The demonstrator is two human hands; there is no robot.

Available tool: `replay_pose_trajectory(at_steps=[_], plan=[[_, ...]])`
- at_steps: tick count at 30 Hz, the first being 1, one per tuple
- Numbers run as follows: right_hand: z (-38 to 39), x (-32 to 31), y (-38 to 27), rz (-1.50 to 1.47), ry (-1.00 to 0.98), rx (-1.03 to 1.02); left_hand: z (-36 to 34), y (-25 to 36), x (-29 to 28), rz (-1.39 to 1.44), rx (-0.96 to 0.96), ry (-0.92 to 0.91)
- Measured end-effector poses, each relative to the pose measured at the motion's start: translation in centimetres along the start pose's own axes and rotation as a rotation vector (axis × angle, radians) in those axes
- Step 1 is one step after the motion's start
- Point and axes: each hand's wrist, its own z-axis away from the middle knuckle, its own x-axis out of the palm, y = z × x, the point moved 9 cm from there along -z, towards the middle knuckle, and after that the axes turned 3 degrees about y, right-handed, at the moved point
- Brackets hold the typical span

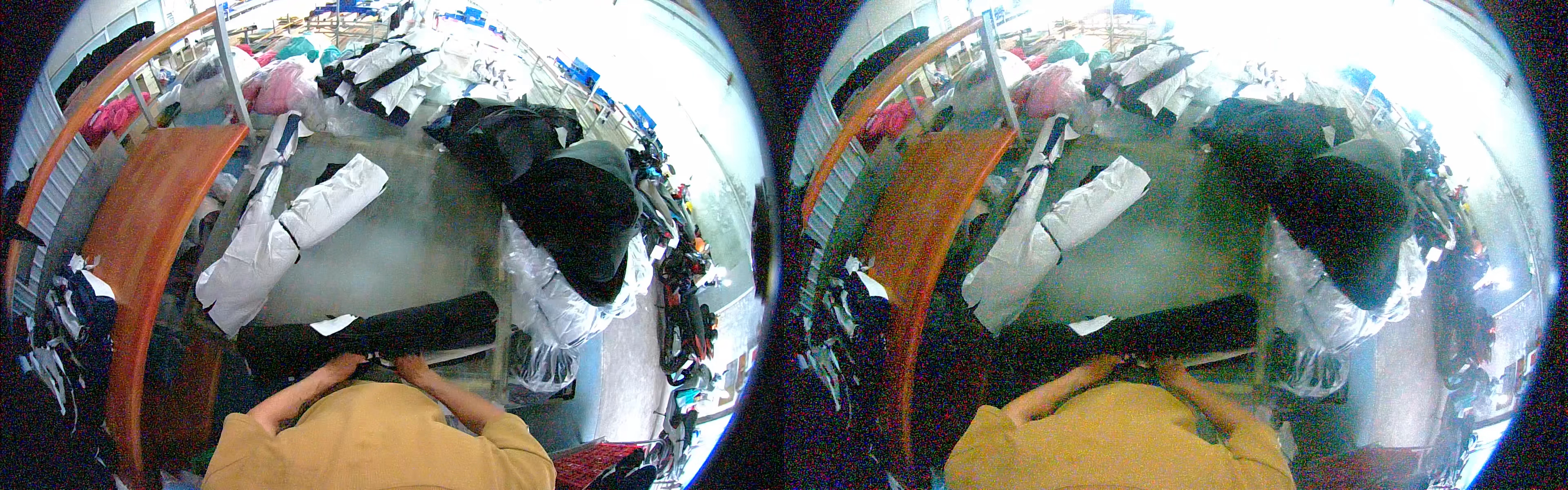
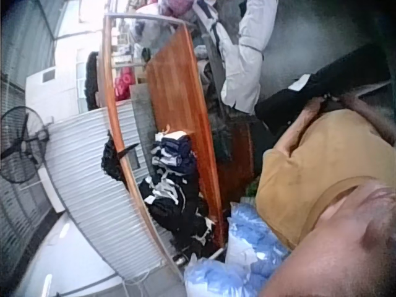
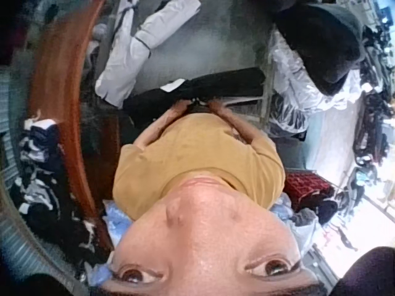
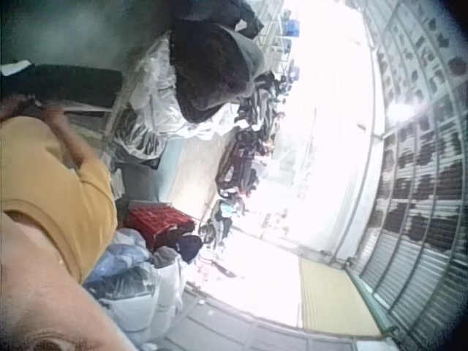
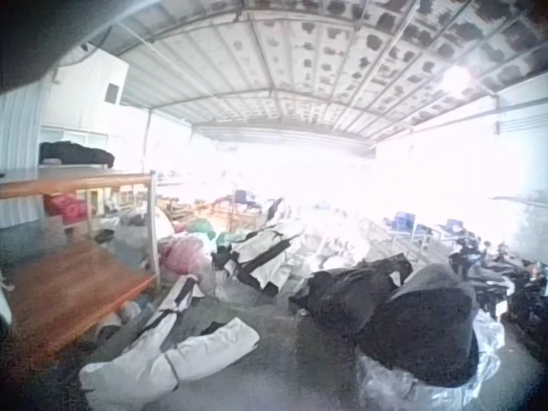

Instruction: The person wraps black garments in white paper on a table, folds the paper around each item, and secures the bundles with black ties. The person handles multiple garments one at a time, placing finished bundles aside.

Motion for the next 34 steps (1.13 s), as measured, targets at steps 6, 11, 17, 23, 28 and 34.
replay_pose_trajectory(at_steps=[6, 11, 17, 23, 28, 34], plan=[[2.2, -5.5, 2.2, -0.134, 0.228, -0.089, -0.2, -0.8, -1.1, -0.331, 0.170, 0.035], [2.9, -9.8, 0.4, -0.201, 0.257, -0.157, -1.2, -2.7, -0.8, -0.275, 0.128, 0.060], [0.8, -7.2, -2.0, -0.176, 0.288, -0.221, 1.2, 0.9, -1.2, -0.268, 0.368, 0.284], [-0.3, -3.8, -1.5, -0.253, -0.103, -0.116, 0.2, -0.1, -1.1, -0.294, 0.110, 0.094], [-2.0, 0.7, 0.7, -0.153, -0.181, -0.093, -2.3, -4.4, 1.4, -0.178, 0.173, 0.111], [-0.3, -3.9, -0.7, -0.097, -0.076, -0.082, -0.3, -3.0, -0.3, -0.177, 0.061, 0.068]])
